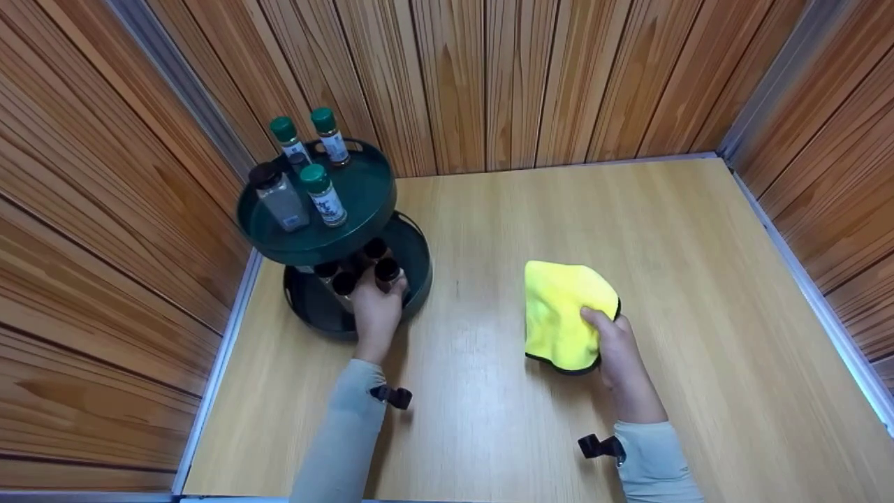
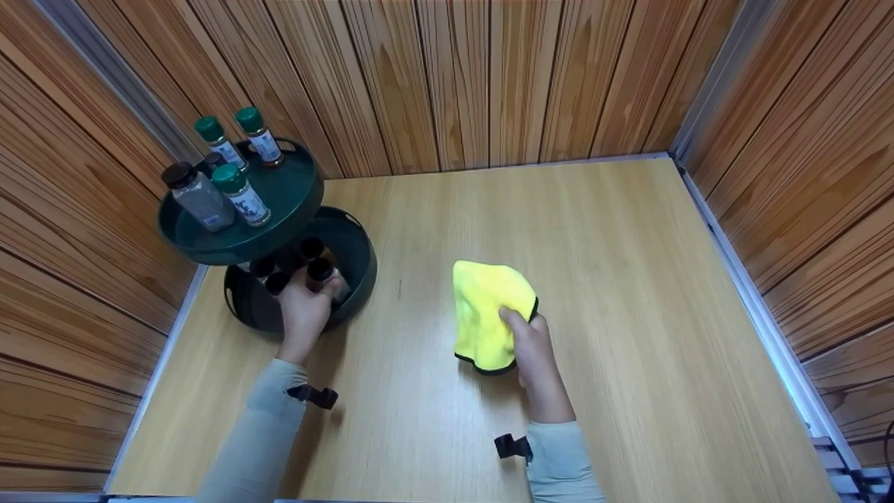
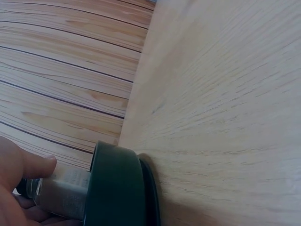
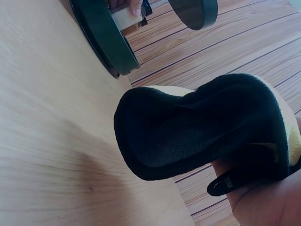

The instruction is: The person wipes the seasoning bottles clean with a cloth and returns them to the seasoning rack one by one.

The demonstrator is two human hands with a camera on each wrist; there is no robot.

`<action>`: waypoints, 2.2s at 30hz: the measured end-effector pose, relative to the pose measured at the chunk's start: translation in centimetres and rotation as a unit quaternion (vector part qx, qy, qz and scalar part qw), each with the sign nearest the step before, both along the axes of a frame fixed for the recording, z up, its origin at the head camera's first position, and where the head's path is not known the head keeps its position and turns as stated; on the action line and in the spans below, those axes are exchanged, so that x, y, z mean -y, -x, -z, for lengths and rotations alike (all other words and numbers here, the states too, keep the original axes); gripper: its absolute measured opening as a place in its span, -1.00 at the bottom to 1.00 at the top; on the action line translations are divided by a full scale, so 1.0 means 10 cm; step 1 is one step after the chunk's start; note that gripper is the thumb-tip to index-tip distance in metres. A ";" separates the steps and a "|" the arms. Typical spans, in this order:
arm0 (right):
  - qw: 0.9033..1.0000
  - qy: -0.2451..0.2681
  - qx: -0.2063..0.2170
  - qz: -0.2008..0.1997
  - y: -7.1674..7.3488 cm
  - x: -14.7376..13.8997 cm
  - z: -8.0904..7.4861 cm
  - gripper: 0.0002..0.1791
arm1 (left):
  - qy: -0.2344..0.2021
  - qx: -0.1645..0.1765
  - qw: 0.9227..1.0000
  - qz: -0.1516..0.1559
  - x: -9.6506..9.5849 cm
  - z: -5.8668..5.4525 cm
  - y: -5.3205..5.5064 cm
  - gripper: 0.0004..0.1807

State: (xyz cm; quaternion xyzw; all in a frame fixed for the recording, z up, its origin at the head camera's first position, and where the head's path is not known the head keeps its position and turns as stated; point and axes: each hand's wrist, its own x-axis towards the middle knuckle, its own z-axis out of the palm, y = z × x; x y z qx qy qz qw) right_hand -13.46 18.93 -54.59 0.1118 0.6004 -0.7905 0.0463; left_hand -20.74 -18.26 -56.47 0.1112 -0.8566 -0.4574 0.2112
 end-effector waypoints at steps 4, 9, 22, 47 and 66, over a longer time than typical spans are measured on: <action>1.000 0.005 0.000 0.004 0.00 -0.02 0.00 -0.79 | -0.017 -0.013 1.000 0.010 -0.01 0.02 0.01 -0.61; 1.000 0.000 -0.004 0.005 0.00 -0.04 -0.02 -0.77 | -0.027 -0.010 0.999 0.018 -0.01 0.04 0.02 -0.57; 1.000 0.002 -0.001 0.014 0.01 -0.07 -0.04 -0.78 | -0.012 0.032 0.999 0.013 -0.03 0.09 0.00 -0.59; 0.981 -0.193 -0.001 0.020 0.06 -0.05 -0.11 -0.63 | 0.047 0.088 0.994 0.035 0.00 -0.06 -0.05 -0.32; 0.832 -0.525 -0.176 0.023 0.13 0.09 0.09 -0.82 | 0.153 0.063 0.986 0.034 -0.01 -0.16 -0.09 -0.25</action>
